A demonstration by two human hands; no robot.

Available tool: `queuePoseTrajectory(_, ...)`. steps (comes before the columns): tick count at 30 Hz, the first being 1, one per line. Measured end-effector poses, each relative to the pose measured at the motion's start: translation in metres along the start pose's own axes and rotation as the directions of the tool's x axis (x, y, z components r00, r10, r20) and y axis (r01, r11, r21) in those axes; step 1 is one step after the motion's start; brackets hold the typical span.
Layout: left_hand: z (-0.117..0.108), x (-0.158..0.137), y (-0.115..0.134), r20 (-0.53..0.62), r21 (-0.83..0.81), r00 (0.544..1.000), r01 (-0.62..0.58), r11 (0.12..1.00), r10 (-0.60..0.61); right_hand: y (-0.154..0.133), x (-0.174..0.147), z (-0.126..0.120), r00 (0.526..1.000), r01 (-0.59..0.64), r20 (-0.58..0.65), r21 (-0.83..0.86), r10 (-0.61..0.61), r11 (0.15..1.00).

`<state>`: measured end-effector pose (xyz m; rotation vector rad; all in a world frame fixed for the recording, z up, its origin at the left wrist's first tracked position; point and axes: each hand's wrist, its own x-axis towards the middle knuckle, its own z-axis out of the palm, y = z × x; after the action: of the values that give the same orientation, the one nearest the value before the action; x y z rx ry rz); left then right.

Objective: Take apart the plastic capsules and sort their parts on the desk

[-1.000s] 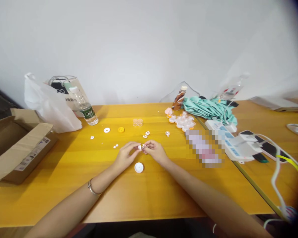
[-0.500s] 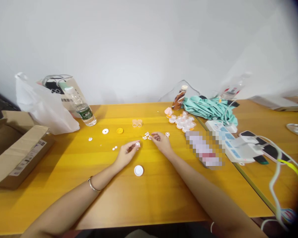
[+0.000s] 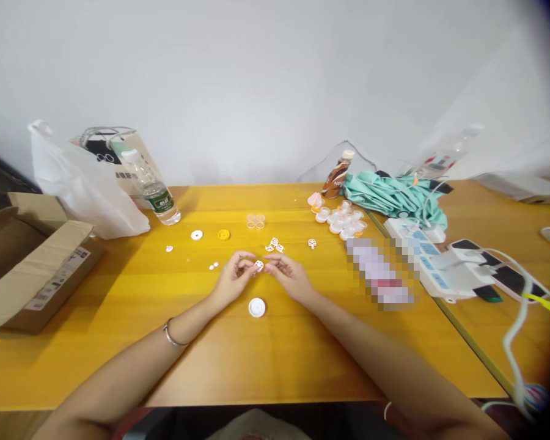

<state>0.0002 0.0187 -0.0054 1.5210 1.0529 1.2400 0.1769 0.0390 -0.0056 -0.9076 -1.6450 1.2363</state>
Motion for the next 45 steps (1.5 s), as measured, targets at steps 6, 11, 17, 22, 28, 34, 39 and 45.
queuePoseTrajectory(6,0.001,-0.004,0.004,0.005,0.212,0.996,-0.093,0.973,0.094,-0.003,-0.003,0.008,0.997,-0.069,0.043,0.148,0.064,0.987)
queuePoseTrajectory(11,-0.001,-0.006,0.005,0.022,0.35,0.979,-0.198,0.916,0.204,-0.004,0.002,0.002,0.986,-0.152,0.097,0.229,0.133,0.962)
queuePoseTrajectory(17,-0.002,-0.006,0.004,0.095,0.424,0.949,-0.311,0.851,0.3,0.001,0.006,-0.001,0.981,-0.167,0.142,0.259,0.133,0.951)
queuePoseTrajectory(22,-0.004,-0.008,0.006,0.189,0.5,0.92,-0.392,0.772,0.344,0.002,0.005,0.0,0.978,-0.17,0.16,0.241,0.134,0.955)
queuePoseTrajectory(28,-0.004,-0.01,0.006,0.232,0.577,0.891,-0.449,0.683,0.39,-0.003,0.005,0.0,0.973,-0.193,0.167,0.2,0.161,0.961)
queuePoseTrajectory(34,-0.004,-0.011,0.003,0.325,0.623,0.863,-0.503,0.599,0.386,0.0,0.004,0.001,0.978,-0.144,0.17,0.127,0.122,0.981)
queuePoseTrajectory(39,-0.005,-0.012,0.001,0.361,0.727,0.843,-0.522,0.446,0.398,0.002,0.003,0.002,0.985,-0.104,0.134,-0.019,0.105,0.994)
queuePoseTrajectory(45,-0.003,-0.012,0.005,0.385,0.769,0.844,-0.517,0.376,0.373,-0.001,0.002,0.003,0.99,-0.087,0.101,-0.106,0.098,0.991)
